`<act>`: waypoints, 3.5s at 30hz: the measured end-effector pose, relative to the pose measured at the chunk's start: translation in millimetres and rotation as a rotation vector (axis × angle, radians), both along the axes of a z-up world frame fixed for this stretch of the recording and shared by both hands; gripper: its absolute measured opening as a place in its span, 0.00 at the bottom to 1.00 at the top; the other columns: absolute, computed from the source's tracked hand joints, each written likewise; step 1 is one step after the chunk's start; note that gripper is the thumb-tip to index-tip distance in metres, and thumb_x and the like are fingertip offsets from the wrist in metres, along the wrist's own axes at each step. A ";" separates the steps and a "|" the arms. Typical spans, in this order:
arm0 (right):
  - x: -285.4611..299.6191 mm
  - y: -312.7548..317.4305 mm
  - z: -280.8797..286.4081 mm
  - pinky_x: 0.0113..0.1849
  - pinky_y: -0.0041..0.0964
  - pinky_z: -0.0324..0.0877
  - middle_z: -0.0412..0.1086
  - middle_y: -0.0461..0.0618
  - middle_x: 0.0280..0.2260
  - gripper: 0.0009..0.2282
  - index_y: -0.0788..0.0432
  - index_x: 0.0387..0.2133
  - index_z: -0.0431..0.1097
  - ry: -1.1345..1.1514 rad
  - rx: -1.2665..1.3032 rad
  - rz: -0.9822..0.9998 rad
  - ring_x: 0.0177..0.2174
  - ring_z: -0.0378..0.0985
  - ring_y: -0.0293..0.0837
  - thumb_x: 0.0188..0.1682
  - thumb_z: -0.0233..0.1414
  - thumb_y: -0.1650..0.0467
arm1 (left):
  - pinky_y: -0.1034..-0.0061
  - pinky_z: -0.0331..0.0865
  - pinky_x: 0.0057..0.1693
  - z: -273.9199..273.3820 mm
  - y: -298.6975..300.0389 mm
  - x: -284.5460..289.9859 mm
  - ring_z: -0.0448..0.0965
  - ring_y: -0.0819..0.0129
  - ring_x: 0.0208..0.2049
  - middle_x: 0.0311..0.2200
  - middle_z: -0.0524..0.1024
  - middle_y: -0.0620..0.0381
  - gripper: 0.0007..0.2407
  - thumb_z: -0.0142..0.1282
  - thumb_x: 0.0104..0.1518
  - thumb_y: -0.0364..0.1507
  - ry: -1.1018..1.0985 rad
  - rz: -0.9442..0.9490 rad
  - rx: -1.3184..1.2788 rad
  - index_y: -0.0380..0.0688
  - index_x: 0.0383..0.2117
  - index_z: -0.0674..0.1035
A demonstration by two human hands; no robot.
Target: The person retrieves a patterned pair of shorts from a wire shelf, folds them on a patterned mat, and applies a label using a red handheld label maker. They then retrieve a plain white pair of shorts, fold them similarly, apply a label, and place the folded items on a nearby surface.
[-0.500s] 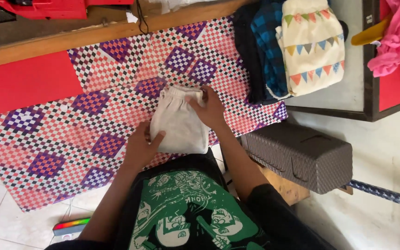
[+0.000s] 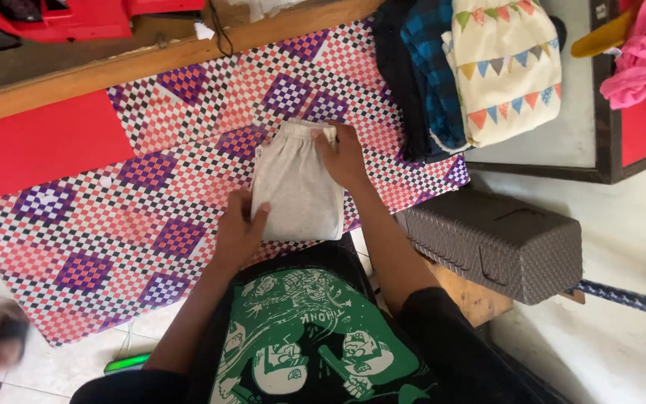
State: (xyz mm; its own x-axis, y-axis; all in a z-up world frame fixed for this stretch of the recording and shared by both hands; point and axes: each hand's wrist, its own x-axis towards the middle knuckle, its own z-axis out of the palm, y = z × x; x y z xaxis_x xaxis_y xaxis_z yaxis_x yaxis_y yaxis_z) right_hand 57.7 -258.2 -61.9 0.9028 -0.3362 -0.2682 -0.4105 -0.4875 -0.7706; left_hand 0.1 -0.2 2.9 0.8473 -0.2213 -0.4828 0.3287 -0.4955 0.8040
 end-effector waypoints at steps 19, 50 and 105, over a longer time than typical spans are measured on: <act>-79.5 -46.8 13.1 0.39 0.45 0.79 0.78 0.55 0.38 0.16 0.57 0.45 0.75 0.025 -0.023 -0.274 0.38 0.83 0.53 0.53 0.59 0.58 | 0.66 0.79 0.38 -35.5 -42.4 9.9 0.83 0.49 0.35 0.31 0.77 0.46 0.10 0.62 0.63 0.33 -0.361 0.006 0.023 0.37 0.39 0.78; -54.2 -2.9 30.1 0.66 0.58 0.43 0.42 0.64 0.70 0.23 0.59 0.69 0.50 -0.249 -0.224 0.108 0.69 0.42 0.64 0.63 0.38 0.62 | 0.49 0.62 0.63 -72.1 -81.8 82.7 0.69 0.38 0.58 0.55 0.68 0.38 0.17 0.47 0.63 0.21 -0.588 -0.126 -0.039 0.38 0.59 0.69; 155.9 171.1 97.0 0.47 0.51 0.67 0.63 0.49 0.38 0.20 0.57 0.45 0.69 -0.668 -0.624 0.600 0.43 0.71 0.56 0.39 0.63 0.67 | 0.38 0.55 0.67 87.4 63.6 166.8 0.51 0.36 0.71 0.70 0.55 0.38 0.29 0.34 0.67 0.50 -0.078 0.536 -1.045 0.45 0.70 0.59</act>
State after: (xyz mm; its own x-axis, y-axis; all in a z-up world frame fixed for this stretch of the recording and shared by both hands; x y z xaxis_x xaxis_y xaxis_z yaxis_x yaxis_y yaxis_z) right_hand 213.6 -87.1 35.1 0.8653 0.3002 0.4014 0.4332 -0.8508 -0.2975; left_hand 166.9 63.4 90.3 0.9717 -0.0856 -0.2202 0.2265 0.6031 0.7648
